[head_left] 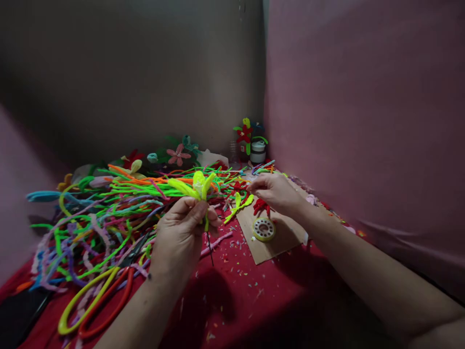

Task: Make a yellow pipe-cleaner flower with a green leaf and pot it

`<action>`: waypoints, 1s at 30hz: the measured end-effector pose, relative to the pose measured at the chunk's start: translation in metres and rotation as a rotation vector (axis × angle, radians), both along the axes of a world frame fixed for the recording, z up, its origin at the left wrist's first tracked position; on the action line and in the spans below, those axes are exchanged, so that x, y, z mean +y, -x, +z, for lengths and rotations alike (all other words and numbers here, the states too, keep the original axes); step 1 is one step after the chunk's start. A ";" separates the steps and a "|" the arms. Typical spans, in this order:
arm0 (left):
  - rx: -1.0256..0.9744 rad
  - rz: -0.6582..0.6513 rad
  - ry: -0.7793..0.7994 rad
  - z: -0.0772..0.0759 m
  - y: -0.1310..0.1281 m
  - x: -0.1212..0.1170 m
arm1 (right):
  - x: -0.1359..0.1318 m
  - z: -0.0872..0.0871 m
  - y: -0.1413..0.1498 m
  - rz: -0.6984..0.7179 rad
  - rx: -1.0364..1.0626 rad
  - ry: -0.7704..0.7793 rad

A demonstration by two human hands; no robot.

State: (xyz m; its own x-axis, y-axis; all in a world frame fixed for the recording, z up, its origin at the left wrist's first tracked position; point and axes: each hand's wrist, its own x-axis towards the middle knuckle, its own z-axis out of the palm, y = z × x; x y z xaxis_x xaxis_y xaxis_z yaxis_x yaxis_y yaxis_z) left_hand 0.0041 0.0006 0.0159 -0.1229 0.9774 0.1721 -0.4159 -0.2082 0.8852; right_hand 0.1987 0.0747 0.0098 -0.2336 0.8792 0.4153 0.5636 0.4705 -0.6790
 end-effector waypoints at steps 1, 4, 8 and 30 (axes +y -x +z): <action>-0.014 -0.002 -0.001 -0.001 0.001 0.001 | 0.006 -0.002 0.001 -0.005 -0.170 -0.012; -0.010 -0.014 -0.005 -0.003 0.002 0.005 | 0.016 -0.008 0.007 -0.009 -0.505 -0.006; -0.014 -0.012 0.004 -0.005 0.004 0.009 | 0.020 -0.012 0.017 -0.042 -0.564 -0.002; -0.184 0.003 0.189 -0.022 0.009 0.026 | 0.032 -0.003 0.015 0.168 0.292 0.212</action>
State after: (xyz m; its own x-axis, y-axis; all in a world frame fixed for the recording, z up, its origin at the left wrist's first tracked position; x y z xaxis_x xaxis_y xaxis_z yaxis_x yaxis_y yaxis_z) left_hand -0.0045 0.0270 -0.0060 -0.1379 0.9897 -0.0388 -0.5729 -0.0477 0.8182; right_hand 0.1834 0.1071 0.0067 -0.2801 0.9122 0.2991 0.2595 0.3719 -0.8912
